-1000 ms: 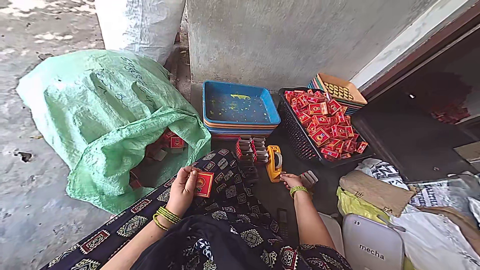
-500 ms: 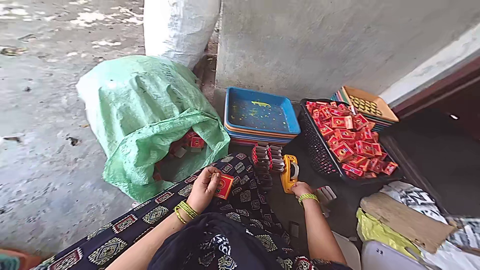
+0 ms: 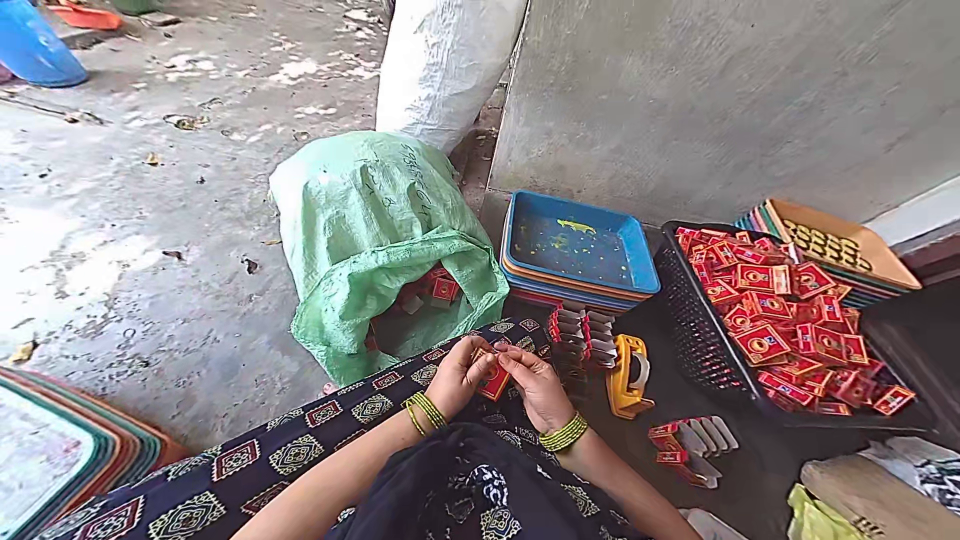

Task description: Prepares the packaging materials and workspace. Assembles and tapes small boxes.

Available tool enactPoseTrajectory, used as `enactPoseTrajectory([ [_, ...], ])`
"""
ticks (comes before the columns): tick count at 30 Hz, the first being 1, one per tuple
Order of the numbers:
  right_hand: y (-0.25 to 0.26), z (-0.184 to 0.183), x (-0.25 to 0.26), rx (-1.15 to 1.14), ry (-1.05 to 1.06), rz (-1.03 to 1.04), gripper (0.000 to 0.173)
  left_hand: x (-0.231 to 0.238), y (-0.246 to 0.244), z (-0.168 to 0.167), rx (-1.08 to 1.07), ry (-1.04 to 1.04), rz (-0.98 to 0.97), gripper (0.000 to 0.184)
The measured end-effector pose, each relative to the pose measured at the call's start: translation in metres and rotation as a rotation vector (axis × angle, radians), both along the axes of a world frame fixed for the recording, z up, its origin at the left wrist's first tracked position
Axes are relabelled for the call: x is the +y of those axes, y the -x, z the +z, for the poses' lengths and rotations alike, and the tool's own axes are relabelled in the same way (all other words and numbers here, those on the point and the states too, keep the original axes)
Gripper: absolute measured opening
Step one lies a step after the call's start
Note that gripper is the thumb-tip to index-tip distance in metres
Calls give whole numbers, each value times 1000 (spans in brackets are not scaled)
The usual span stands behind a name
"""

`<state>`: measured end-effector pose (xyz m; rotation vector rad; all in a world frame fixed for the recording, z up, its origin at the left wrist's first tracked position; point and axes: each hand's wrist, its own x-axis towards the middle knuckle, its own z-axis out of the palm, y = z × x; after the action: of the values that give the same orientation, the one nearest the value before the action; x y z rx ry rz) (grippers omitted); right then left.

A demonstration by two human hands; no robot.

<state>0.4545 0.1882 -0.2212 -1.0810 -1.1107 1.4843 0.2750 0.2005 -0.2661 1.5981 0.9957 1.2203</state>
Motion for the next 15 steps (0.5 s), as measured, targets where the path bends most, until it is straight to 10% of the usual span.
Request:
enactPoseTrajectory([
  [7,1,-20,7,-198,-257,-230,10,0,-1,3,33,-58,6,47],
  [15,-7,-3,9,-73,86,-194,40,-8,-3,2,121,-168,-55,60],
])
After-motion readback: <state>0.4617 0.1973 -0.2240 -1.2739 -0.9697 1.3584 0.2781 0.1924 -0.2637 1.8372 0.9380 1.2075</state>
